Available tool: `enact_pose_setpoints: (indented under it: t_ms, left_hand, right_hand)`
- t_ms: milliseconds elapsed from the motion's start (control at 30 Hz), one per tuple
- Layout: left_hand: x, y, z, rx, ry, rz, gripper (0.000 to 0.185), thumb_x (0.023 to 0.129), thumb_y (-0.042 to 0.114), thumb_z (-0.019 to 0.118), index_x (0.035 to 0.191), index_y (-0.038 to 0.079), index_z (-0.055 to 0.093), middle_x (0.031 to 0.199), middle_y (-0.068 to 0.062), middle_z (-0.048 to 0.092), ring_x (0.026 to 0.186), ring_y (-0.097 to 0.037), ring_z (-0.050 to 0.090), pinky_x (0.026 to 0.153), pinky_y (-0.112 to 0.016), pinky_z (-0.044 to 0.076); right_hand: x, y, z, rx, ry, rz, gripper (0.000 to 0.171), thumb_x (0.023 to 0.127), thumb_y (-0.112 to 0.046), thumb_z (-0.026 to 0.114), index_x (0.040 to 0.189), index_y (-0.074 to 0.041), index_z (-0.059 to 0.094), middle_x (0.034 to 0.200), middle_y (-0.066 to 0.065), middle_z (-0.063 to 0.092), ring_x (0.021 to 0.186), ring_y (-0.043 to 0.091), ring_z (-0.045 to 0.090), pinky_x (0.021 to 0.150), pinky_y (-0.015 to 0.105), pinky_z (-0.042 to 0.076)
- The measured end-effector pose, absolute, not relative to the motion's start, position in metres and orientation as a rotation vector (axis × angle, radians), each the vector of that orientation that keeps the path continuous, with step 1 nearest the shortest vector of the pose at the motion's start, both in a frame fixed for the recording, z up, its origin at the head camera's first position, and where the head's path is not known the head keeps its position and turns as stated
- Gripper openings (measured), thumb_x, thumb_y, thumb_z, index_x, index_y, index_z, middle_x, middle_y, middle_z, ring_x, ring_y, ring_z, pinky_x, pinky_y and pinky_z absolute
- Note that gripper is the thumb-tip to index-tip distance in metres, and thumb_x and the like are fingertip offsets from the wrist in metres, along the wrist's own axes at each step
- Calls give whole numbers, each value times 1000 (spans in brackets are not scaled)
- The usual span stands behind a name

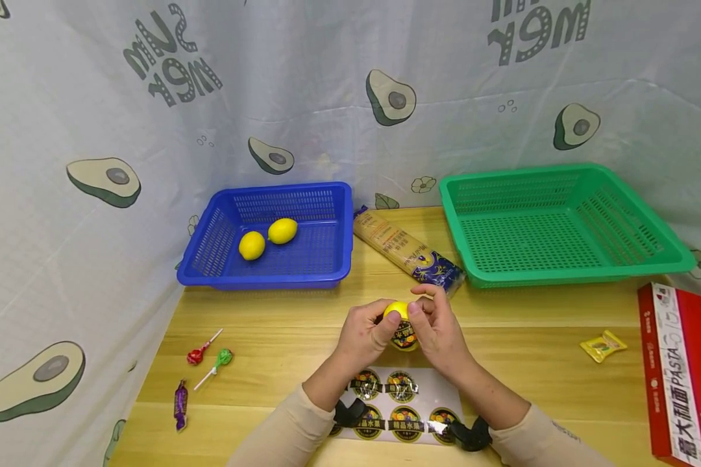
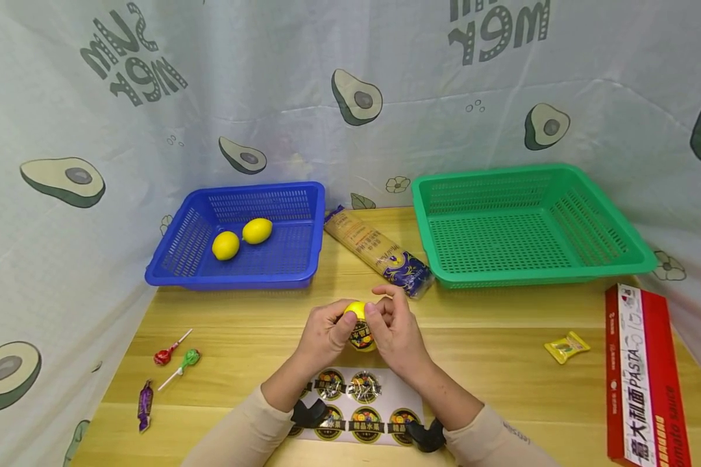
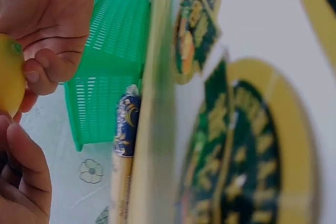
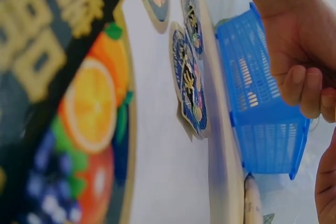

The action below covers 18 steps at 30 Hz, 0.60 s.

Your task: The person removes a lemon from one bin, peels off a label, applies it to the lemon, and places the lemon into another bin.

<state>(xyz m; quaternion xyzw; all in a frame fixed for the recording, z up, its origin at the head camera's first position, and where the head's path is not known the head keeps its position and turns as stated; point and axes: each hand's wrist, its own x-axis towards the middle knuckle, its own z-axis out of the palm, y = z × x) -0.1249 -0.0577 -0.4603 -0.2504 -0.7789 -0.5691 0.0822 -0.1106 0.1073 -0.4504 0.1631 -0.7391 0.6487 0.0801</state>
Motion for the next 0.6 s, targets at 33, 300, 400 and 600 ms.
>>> enact_pose_setpoints:
  t_ms: [33,300,400,600]
  left_hand:
    - [-125,-58,-461,-726,-2345,-1740,74,101,69,35,97,7,75,79,-8,71,71,-1,57,64,-20,53]
    - [-128,-67,-458,-583,-2549,-2079,57,110,51,32,131,8,63,96,-19,69,62,-22,63,58,-35,58]
    - [-131,-75,-449,-783,-2519,-2131,52,106,37,53,152,12,45,134,-16,60,89,-20,64,74,-40,61]
    - [-130,-76,-439,-981,-2550,-2154,65,94,6,72,153,13,44,145,-14,50,104,-11,60,82,-23,58]
  right_hand:
    - [-111,108,-450,470,-2232,1938,26,104,-1,47,128,4,40,74,-6,55,56,2,46,48,24,42]
    - [-122,124,-441,275,-2582,2049,40,109,-28,45,140,-3,37,99,21,72,78,13,68,68,27,57]
    - [-129,135,-436,289,-2719,2059,47,109,-36,43,144,-5,35,114,27,69,86,20,71,73,30,59]
    - [-136,146,-429,371,-2827,1954,53,111,-43,34,146,-4,38,111,24,66,86,23,68,70,35,58]
